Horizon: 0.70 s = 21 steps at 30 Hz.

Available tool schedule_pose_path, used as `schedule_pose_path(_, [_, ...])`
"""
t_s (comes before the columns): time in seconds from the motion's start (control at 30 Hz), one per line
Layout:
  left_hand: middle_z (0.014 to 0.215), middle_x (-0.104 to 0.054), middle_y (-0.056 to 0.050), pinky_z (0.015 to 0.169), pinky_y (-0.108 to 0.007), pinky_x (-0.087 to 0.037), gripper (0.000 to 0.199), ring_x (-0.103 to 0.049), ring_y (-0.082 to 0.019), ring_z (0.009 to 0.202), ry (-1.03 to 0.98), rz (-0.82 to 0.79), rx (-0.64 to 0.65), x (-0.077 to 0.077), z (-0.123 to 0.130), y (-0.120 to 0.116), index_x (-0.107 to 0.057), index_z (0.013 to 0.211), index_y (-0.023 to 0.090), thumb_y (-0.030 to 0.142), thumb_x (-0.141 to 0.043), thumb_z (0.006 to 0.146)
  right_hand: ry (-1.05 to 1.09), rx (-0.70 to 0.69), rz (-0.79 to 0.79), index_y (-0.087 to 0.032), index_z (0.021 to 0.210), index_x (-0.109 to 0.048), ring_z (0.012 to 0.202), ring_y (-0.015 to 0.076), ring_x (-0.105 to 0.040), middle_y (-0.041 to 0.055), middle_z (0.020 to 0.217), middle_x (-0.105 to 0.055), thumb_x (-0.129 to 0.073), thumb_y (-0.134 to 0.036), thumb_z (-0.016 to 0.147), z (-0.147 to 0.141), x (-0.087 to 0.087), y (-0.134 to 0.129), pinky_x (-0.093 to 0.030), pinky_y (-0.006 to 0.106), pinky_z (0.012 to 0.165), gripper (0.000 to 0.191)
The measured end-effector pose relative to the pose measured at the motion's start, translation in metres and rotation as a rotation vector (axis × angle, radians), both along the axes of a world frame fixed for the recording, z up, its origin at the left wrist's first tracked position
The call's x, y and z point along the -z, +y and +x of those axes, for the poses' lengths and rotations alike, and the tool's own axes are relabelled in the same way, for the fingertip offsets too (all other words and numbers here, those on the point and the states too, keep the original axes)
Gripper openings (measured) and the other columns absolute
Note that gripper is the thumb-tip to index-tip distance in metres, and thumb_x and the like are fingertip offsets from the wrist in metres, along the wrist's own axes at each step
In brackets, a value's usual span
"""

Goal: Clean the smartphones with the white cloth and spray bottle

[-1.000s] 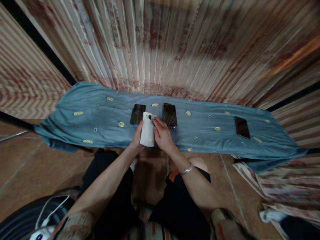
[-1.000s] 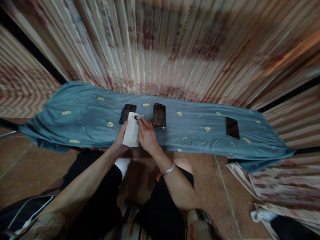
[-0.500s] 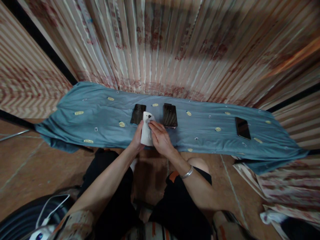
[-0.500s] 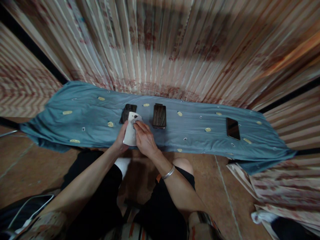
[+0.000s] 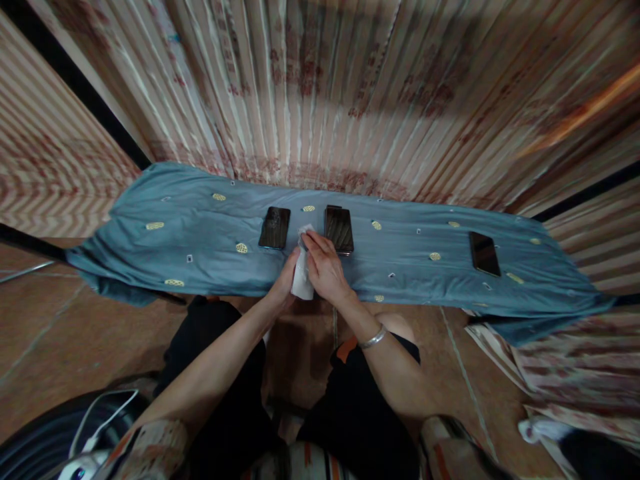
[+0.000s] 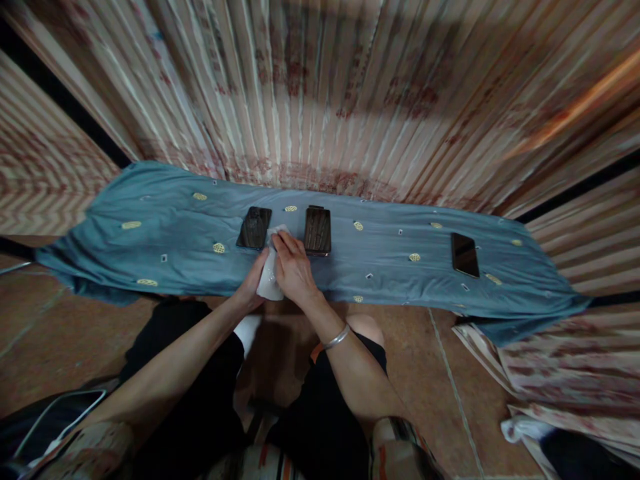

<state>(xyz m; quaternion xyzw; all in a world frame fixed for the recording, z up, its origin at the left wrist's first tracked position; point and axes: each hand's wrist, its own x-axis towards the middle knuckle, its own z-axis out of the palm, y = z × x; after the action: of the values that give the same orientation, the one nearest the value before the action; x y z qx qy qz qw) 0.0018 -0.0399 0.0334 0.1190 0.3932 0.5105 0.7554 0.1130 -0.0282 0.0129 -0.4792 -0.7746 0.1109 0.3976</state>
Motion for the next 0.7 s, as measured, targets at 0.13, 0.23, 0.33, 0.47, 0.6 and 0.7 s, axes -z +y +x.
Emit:
schedule_pose_path(0.13, [0.102, -0.079, -0.008, 0.093, -0.024, -0.056, 0.044, -0.075, -0.016, 0.094, -0.006, -0.006, -0.009, 0.001, -0.002, 0.003, -0.059, 0.141, 0.01, 0.028, -0.045, 0.103, 0.003, -0.012, -0.015, -0.016, 0.144, -0.058, 0.138, 0.0284, -0.05, 0.0144, 0.149, -0.056, -0.041, -0.014, 0.096, -0.001, 0.0, -0.002, -0.041, 0.052, 0.12, 0.051])
schedule_pose_path(0.23, [0.105, -0.08, -0.009, 0.092, -0.022, -0.057, 0.044, -0.075, -0.016, 0.098, 0.002, 0.009, -0.069, -0.002, -0.005, 0.006, -0.058, 0.141, 0.009, 0.027, -0.041, 0.105, -0.013, -0.063, -0.029, -0.016, 0.144, -0.058, 0.137, 0.0289, -0.051, 0.0153, 0.149, -0.056, -0.042, -0.014, 0.095, -0.005, 0.001, -0.007, -0.042, 0.052, 0.119, 0.051])
schedule_pose_path(0.33, [0.103, -0.08, -0.007, 0.092, -0.019, -0.056, 0.043, -0.075, -0.016, 0.101, 0.01, 0.015, -0.12, -0.007, -0.007, 0.006, -0.061, 0.139, 0.011, 0.027, -0.039, 0.106, -0.02, -0.09, -0.034, -0.016, 0.143, -0.059, 0.137, 0.0288, -0.051, 0.0147, 0.149, -0.056, -0.044, -0.015, 0.095, -0.008, 0.002, -0.012, -0.042, 0.05, 0.119, 0.05])
schedule_pose_path(0.47, [0.107, -0.08, -0.008, 0.096, -0.022, -0.056, 0.045, -0.074, -0.016, 0.105, 0.017, 0.008, -0.08, -0.01, -0.004, 0.003, -0.058, 0.142, 0.009, 0.028, -0.037, 0.107, -0.014, -0.066, -0.019, -0.016, 0.143, -0.058, 0.139, 0.027, -0.051, 0.0143, 0.149, -0.056, -0.042, -0.014, 0.096, -0.007, 0.001, -0.011, -0.041, 0.048, 0.12, 0.05])
schedule_pose_path(0.6, [0.111, -0.079, -0.01, 0.098, -0.021, -0.054, 0.045, -0.073, -0.015, 0.106, 0.025, 0.006, 0.0, -0.005, 0.0, 0.0, -0.057, 0.142, 0.008, 0.029, -0.039, 0.106, -0.003, 0.002, -0.014, -0.016, 0.143, -0.058, 0.139, 0.0274, -0.05, 0.0144, 0.148, -0.057, -0.04, -0.013, 0.095, 0.0, -0.001, -0.004, -0.041, 0.05, 0.12, 0.051])
schedule_pose_path(0.7, [0.109, -0.079, -0.01, 0.097, -0.022, -0.054, 0.043, -0.074, -0.016, 0.103, 0.028, 0.002, 0.02, 0.0, 0.001, 0.001, -0.06, 0.14, 0.01, 0.028, -0.042, 0.105, 0.005, 0.008, -0.02, -0.015, 0.143, -0.058, 0.138, 0.0281, -0.051, 0.0149, 0.149, -0.056, -0.04, -0.013, 0.095, 0.003, -0.002, -0.001, -0.041, 0.051, 0.12, 0.051])
